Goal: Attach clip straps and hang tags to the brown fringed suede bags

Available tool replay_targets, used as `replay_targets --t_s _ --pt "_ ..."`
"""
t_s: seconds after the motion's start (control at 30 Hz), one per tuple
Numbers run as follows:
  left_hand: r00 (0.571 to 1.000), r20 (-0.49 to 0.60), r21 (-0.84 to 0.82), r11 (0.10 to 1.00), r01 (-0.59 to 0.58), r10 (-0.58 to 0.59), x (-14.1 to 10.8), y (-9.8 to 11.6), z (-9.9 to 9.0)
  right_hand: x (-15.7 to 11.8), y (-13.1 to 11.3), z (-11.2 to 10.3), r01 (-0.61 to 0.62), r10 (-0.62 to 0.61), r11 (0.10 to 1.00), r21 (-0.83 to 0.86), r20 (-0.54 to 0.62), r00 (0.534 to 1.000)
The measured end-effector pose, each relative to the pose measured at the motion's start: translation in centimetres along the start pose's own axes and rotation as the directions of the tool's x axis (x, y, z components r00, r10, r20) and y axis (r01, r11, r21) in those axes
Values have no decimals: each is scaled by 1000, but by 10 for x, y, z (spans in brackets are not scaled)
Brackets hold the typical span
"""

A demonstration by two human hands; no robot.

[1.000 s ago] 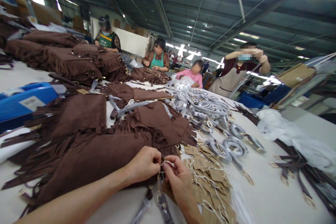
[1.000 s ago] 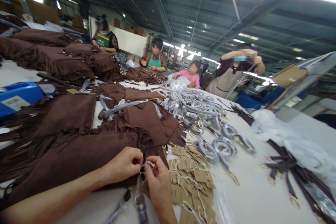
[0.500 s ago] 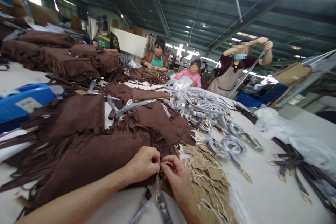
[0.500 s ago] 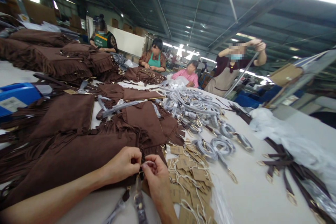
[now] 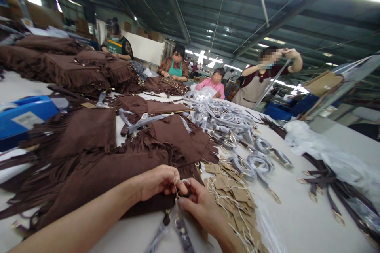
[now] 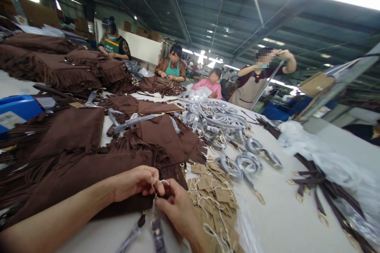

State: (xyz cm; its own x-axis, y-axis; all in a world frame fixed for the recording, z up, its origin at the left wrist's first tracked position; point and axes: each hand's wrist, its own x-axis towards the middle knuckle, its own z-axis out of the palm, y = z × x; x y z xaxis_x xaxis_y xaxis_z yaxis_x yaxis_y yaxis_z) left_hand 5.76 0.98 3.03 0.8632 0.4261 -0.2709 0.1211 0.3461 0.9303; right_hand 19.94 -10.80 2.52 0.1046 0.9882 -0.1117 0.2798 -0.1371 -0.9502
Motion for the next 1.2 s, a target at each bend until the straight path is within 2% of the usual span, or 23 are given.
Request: replay_targets --t_s 0.07,0.13,0.23,0.27,0.33,0.4,0.5,0.6,0.7,0.8,0.87,0.93,1.0,1.1,1.2 --pt "999 35 -100 995 -6 9 1 -3 -3 -5 -5 -7 -17 18 1000 -16 94 995" --pt "997 69 -177 984 -22 35 1 -6 -5 -8 -8 -13 -8 26 990 -140 122 992" --pt "996 81 -246 969 -16 37 0 -7 -5 -10 -6 -19 -62 76 884 -463 12 997" --pt "997 74 -264 964 -10 30 0 -7 -5 -11 -5 -20 -94 101 851 -517 -15 995" --pt "997 71 -292 957 -3 25 -2 -5 -4 -10 -2 -23 -127 130 856 -501 -29 991" --pt "997 80 -289 957 8 16 -4 -2 -3 -9 0 -26 -125 121 914 -386 -34 992" --pt "998 57 -221 975 13 -1 -6 -1 3 -6 -2 -26 -45 22 967 -250 -93 995" --pt "996 88 -70 998 -9 15 -9 0 14 -3 -1 -21 74 -122 951 -299 -147 982" --pt "990 125 107 991 -83 69 -12 0 25 0 7 -11 162 -255 916 -368 -220 942" --pt "970 22 271 933 -239 242 -14 -4 33 2 16 -1 279 -388 888 -367 -269 882" --pt "952 -47 355 896 -268 303 -12 -9 35 3 19 5 336 -470 857 -389 -326 820" --pt "957 -114 344 914 -215 268 -7 -14 33 4 18 8 369 -531 830 -417 -393 751" --pt "963 -187 222 963 -152 195 -1 -16 26 5 17 6 390 -567 810 -438 -417 710" --pt "949 -279 49 989 -138 146 4 -12 12 3 20 -2 393 -571 798 -457 -365 735" --pt "945 -292 53 989 -139 149 5 -9 3 2 28 -9 307 -494 842 -445 -403 770"
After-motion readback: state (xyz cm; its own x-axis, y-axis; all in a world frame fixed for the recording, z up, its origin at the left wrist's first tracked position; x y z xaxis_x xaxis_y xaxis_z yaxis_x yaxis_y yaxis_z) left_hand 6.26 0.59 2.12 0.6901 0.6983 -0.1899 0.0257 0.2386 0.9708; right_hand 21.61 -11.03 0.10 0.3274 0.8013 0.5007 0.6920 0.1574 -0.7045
